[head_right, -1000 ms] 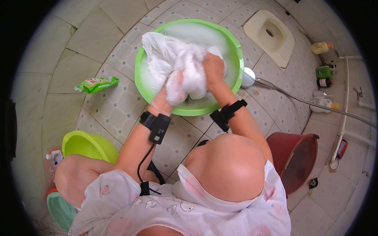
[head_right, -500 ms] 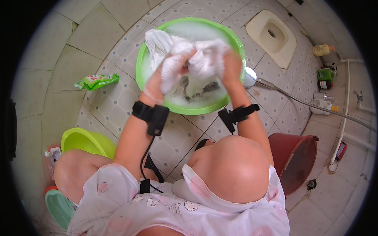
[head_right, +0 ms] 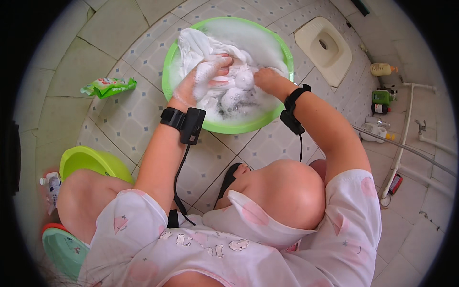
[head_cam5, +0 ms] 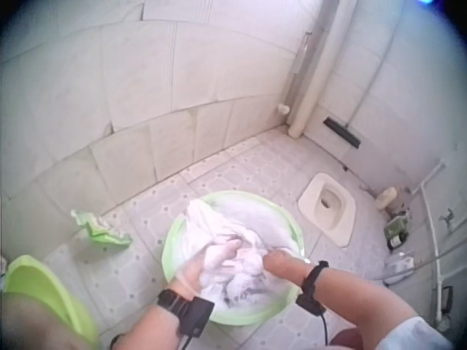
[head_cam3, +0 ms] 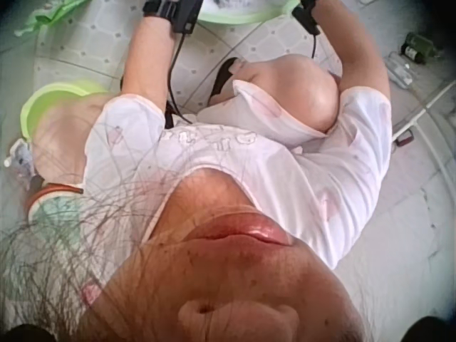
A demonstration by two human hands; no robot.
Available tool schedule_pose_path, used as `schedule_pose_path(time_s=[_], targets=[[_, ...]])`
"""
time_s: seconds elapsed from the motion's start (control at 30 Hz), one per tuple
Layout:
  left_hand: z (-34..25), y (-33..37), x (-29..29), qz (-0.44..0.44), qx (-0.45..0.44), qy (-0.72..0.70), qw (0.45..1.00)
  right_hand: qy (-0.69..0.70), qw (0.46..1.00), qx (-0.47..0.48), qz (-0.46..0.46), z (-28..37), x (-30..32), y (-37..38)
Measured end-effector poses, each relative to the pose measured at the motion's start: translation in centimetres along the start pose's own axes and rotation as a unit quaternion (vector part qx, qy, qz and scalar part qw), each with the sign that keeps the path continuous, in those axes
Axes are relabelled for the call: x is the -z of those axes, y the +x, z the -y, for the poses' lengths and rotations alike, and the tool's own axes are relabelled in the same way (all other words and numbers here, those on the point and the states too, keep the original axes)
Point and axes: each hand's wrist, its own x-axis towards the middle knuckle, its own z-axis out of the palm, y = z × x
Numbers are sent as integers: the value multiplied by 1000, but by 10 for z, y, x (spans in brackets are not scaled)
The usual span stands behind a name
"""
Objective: Hand-washing a white and a black garment in a green basin with soapy water on the floor.
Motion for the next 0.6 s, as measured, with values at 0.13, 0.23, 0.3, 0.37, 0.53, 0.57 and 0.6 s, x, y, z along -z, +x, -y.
schedule_pose_path(time_s=[0.13,0.23,0.3,0.37,0.53,0.57,0.6], targets=[[24,12,1,-9,-15,-60,998,-3,998,32,48,-4,-8,10],[31,17,5,-14,11,-85,996,271,953,-130,40,28,31,16],[27,11,-6,-12,23,-98,995,504,847,-168,9,17,25,15],[29,6,-14,11,8,-130,991,694,717,-61,-31,-18,-8,21],[4,4,-27,84,63,-273,956,854,474,-94,-193,18,58,-14],[1,3,-32,84,24,-301,949,804,542,-114,-216,37,80,-21],[-2,1,-31,75,-21,-324,943,750,604,-128,-235,57,101,-22]])
